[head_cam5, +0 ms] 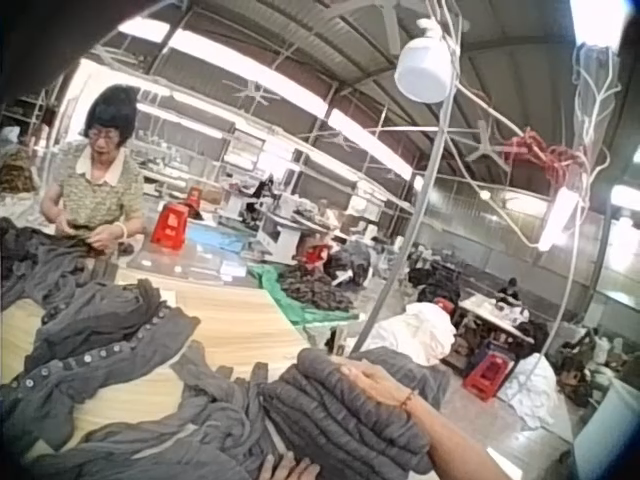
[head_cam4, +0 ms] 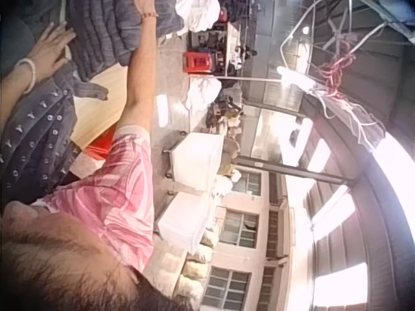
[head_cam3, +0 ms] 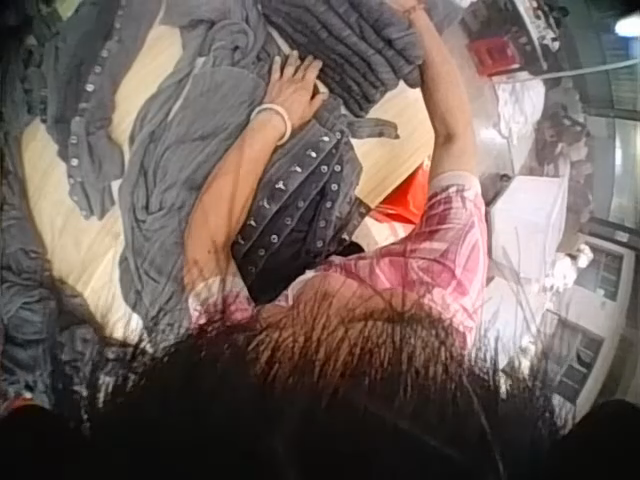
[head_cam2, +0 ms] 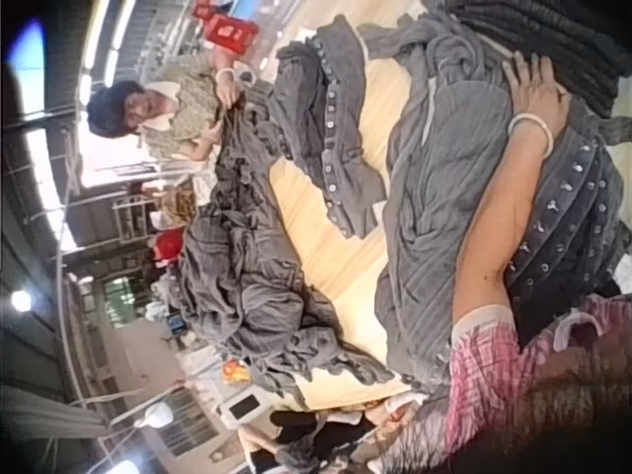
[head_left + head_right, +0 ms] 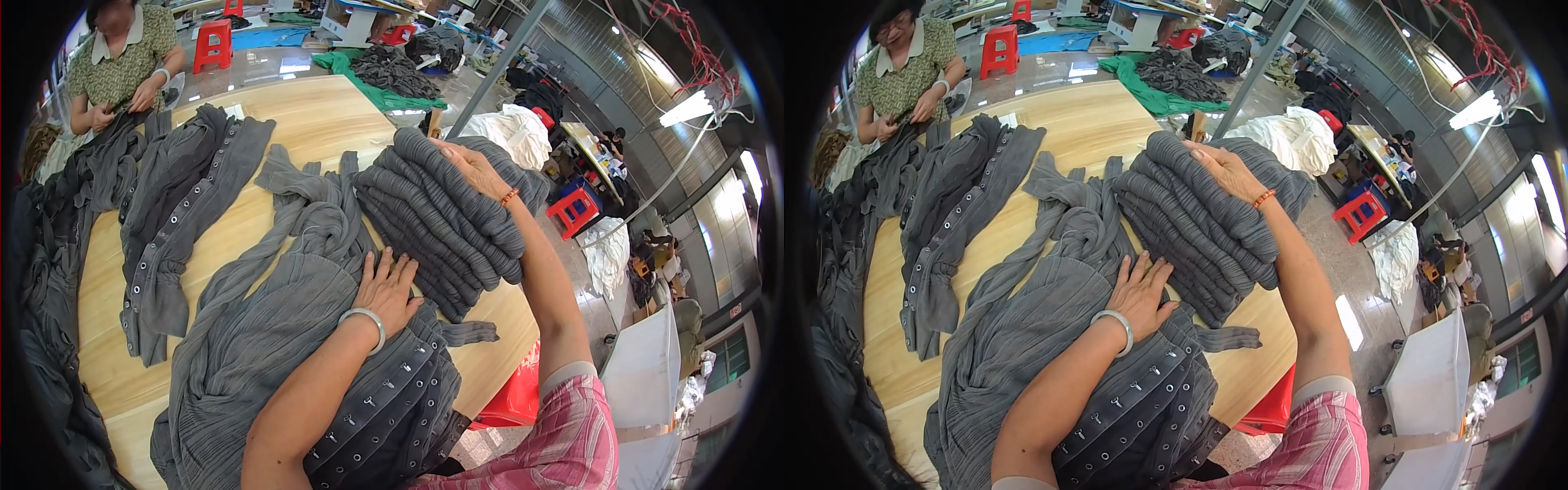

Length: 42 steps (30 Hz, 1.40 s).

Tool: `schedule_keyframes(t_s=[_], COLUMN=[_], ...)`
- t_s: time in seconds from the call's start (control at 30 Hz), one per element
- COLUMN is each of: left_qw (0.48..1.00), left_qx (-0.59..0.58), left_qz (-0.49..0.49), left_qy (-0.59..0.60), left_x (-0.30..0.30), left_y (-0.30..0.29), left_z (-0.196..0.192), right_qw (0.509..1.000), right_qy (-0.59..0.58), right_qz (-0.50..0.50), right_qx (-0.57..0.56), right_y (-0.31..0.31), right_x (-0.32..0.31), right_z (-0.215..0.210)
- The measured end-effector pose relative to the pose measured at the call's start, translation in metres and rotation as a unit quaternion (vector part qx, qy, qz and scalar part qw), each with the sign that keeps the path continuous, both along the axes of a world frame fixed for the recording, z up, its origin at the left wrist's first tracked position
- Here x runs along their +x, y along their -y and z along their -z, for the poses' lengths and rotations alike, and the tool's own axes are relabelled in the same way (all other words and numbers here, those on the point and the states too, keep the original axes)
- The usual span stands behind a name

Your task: Inspecting and sorting grey pleated fabric garment pieces with metal eyelets on a workbench in a factory.

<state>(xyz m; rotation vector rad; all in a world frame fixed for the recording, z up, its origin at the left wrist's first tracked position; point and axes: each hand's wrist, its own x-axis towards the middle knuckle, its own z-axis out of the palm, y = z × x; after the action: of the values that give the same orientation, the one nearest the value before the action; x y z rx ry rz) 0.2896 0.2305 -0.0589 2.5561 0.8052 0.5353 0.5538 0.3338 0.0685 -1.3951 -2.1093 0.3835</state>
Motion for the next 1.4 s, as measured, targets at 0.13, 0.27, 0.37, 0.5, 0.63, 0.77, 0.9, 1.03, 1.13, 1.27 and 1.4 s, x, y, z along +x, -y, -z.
schedule_keyframes(t_s=[0.13,0.27,0.37,0.5,0.63,0.77,0.9,1.03,1.13,1.27,1.4], left_qw=[0.999,0.997,0.999,0.999,0.995,0.969,0.954,0.957,0.964,0.978,0.974], left_qx=[-0.016,-0.012,0.018,-0.003,0.064,0.240,0.293,0.282,0.264,0.148,0.119], left_qz=[0.001,0.005,-0.002,0.003,-0.054,-0.065,-0.025,-0.001,0.019,0.044,-0.009], left_qy=[0.045,0.073,0.050,0.047,0.045,-0.005,-0.063,-0.063,-0.028,0.140,0.192], left_x=[-0.002,0.000,0.002,0.004,0.003,0.005,0.006,0.011,0.013,0.011,0.018], left_y=[-0.003,-0.002,-0.003,-0.005,-0.002,-0.003,-0.008,-0.012,-0.012,-0.016,-0.017], left_z=[0.000,-0.003,-0.001,-0.006,-0.013,-0.021,-0.039,-0.048,-0.058,-0.064,-0.093], right_qw=[0.997,0.997,0.999,0.998,0.999,1.000,0.999,0.998,0.998,1.000,0.999], right_qy=[-0.039,-0.035,-0.033,-0.040,-0.039,-0.006,-0.009,0.008,0.005,0.020,0.011], right_qz=[0.035,0.034,0.006,0.025,0.009,0.005,-0.007,0.003,0.007,0.021,0.020], right_qx=[-0.064,-0.053,0.001,-0.048,-0.016,0.027,0.050,0.068,0.058,0.010,-0.038], right_y=[0.005,0.006,0.005,0.007,0.011,0.011,0.009,0.008,0.010,0.007,0.002], right_x=[-0.010,-0.010,-0.014,-0.014,-0.019,-0.020,-0.020,-0.016,-0.011,-0.011,-0.022], right_z=[-0.005,-0.007,-0.005,-0.011,-0.014,-0.013,-0.010,-0.009,-0.012,-0.002,-0.002])
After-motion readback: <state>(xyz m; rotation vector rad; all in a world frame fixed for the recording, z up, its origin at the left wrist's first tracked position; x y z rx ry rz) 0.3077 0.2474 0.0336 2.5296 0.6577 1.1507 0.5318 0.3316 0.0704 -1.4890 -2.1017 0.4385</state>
